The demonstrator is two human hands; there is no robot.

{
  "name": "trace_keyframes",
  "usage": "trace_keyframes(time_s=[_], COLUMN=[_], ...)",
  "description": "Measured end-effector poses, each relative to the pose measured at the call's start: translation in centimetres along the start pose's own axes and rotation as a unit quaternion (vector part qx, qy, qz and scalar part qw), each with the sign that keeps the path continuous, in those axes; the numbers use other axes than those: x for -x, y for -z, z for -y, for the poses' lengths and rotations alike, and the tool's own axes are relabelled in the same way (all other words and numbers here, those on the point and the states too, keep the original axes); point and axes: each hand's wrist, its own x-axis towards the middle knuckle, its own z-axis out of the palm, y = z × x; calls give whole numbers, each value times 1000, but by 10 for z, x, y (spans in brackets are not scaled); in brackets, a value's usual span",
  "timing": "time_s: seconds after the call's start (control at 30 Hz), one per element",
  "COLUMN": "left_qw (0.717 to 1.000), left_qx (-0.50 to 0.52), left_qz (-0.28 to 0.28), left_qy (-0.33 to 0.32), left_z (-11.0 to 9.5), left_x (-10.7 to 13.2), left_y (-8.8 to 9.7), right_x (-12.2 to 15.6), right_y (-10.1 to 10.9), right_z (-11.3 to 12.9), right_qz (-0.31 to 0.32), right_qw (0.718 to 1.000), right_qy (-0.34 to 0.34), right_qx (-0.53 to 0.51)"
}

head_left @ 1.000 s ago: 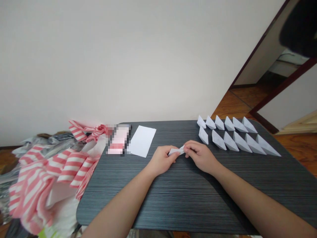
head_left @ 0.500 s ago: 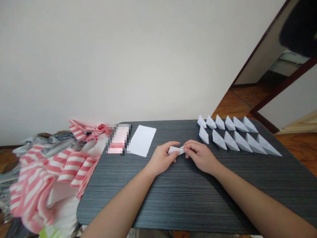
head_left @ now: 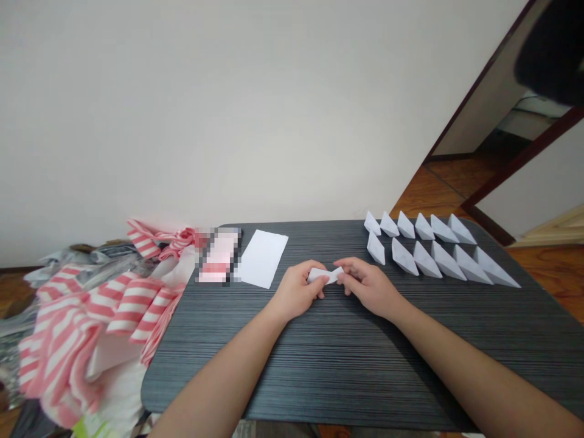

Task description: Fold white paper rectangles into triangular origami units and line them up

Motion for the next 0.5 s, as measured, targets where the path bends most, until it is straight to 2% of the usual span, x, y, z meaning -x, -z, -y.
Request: trace_keyframes(time_s=[0.17,0.33,0.5], left_qw=[1000,1000,1000], left_qx=[9,18,-5], left_qz=[0,2,7], left_qy=[2,21,1], left_z=[1,0,2], left_x=[-1,-1,-1], left_y=[-1,-1,-1], right_x=[1,2,2], right_y=[5,6,5], right_z=[10,11,10], right_qz=[15,20,24], right_qw=[996,994,996], right_qy=[8,16,17], right_qx=[92,103,87])
